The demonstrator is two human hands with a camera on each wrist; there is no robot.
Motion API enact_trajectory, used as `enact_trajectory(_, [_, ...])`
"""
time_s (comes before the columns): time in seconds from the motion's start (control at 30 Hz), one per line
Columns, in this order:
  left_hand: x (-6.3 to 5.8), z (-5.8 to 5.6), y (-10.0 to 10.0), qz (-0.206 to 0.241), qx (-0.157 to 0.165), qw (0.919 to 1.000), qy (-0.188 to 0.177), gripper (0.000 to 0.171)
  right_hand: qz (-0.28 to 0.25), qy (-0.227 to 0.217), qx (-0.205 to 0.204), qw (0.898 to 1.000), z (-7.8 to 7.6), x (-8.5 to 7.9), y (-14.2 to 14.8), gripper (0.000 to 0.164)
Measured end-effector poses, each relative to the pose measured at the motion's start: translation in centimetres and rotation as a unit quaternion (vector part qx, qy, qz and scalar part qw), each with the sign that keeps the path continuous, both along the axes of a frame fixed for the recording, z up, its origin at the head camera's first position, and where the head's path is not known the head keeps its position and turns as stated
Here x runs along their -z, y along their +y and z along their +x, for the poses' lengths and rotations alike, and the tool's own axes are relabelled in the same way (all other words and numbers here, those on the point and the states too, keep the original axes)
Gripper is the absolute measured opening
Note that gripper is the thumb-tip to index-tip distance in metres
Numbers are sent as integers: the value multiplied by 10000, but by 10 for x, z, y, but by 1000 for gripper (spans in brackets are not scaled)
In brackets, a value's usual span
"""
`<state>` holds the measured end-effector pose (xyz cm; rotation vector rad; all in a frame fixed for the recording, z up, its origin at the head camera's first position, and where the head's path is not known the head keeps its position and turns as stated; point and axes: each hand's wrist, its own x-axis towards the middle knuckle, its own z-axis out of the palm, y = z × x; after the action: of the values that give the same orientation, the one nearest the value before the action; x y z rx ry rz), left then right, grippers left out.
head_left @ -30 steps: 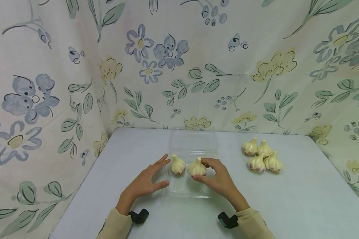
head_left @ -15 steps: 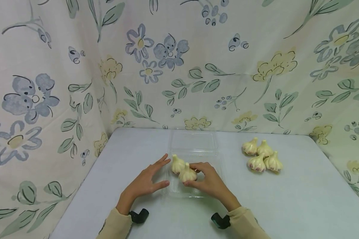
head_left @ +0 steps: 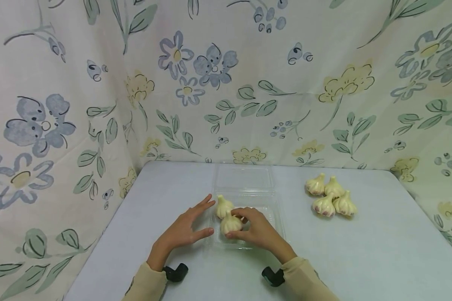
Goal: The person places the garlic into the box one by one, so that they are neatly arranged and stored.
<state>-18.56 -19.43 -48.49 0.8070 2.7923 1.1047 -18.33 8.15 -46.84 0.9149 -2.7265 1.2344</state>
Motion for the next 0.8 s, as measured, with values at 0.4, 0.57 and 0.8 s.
enact_trajectory(0.4, [0, 0, 1, 76, 11, 10000, -47, 77, 72, -508, -341, 9981, -9, 4, -6, 62])
enact_trajectory(0.57, [1, 0, 1, 65, 13, 10000, -37, 77, 247, -523, -384, 9976, -10, 5, -8, 61])
enact_trajectory(0.8, [0, 0, 1, 113, 40, 9999, -33, 77, 132, -789, -499, 9955, -10, 3, -12, 61])
